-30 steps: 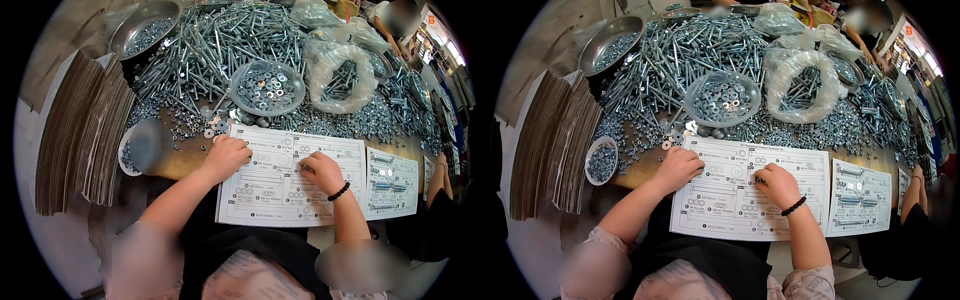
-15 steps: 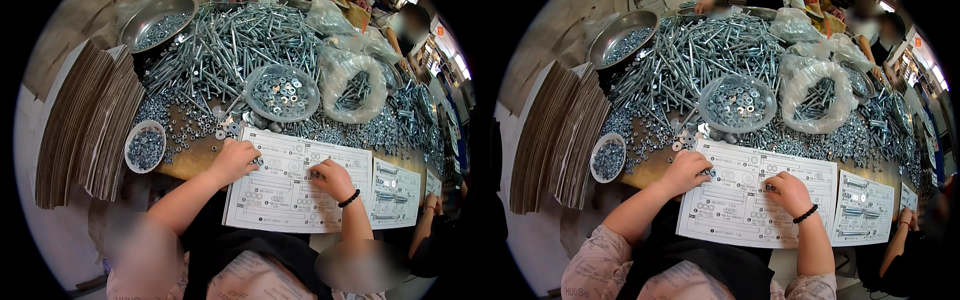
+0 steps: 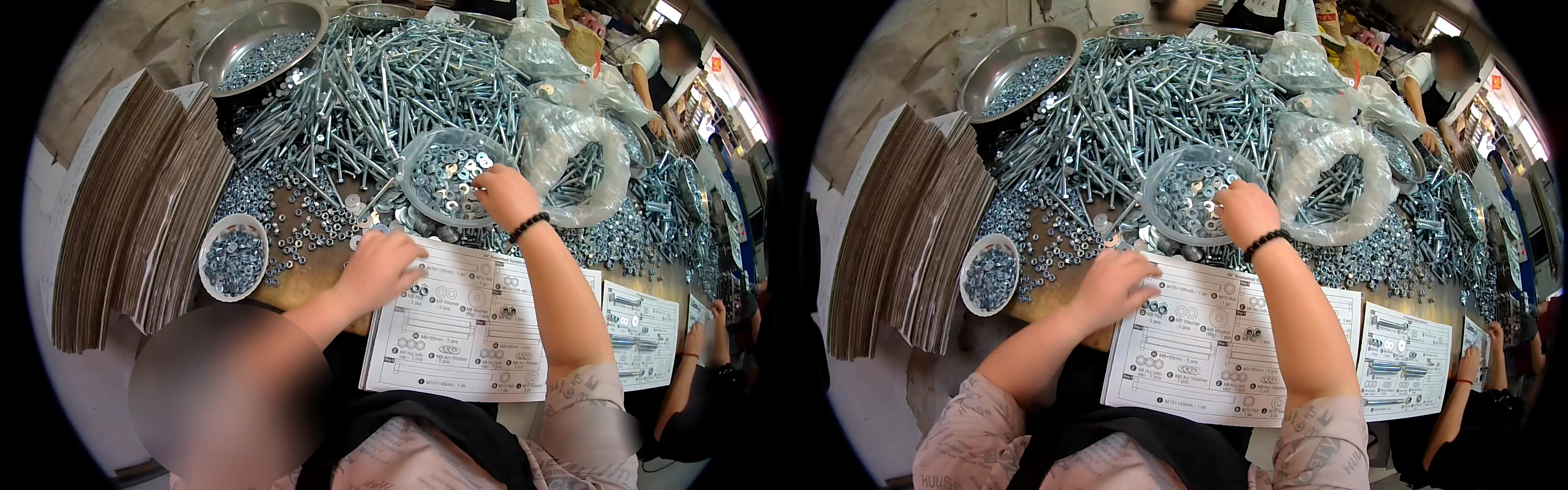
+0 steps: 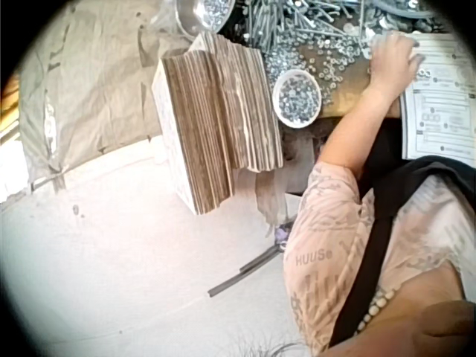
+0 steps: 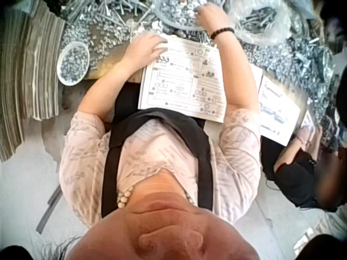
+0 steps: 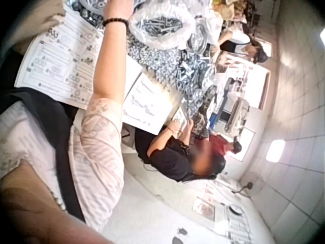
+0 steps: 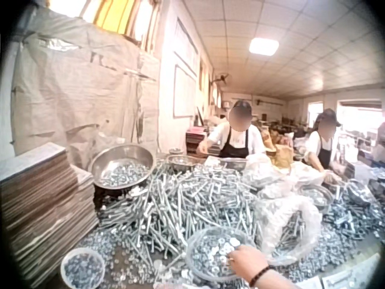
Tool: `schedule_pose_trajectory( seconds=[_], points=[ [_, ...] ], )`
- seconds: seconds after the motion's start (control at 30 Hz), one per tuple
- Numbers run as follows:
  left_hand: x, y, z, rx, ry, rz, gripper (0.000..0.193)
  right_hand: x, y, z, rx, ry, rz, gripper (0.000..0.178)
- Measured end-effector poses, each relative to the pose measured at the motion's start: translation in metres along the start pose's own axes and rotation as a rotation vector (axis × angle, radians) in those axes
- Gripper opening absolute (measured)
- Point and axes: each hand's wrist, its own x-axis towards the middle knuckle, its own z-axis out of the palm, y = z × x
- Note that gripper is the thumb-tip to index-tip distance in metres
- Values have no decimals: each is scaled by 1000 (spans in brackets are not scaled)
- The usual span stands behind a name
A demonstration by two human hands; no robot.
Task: The person sorts metal fasteners, including bolts, nuts, and washers, from a large pile on a table. They pick items by hand and place them onto a printed sheet with designated slots, organizing them into groups.
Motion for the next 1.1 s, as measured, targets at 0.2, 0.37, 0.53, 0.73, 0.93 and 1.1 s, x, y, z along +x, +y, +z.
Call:
schedule_pose_trajectory(
  seconds=[0.2,0.37,0.53,0.73,0.93,1.1],
  points=[
    [89,-36,-3,268,128,41,10,33,-17,5,-145,-316,144,18],
    [141,-52,16,574,-48,-22,8,39,-9,12,-92,-390,186,20],
    [148,-59,24,591,-110,-86,7,37,1,18,-1,-335,175,19],
    [140,-68,15,421,-66,-129,5,38,-5,15,200,-236,190,22],
    [118,-53,-3,173,165,-113,10,56,-27,32,65,-213,142,20],
    [47,-42,-45,90,177,-53,11,66,-29,40,113,-260,166,18]
  ],
)
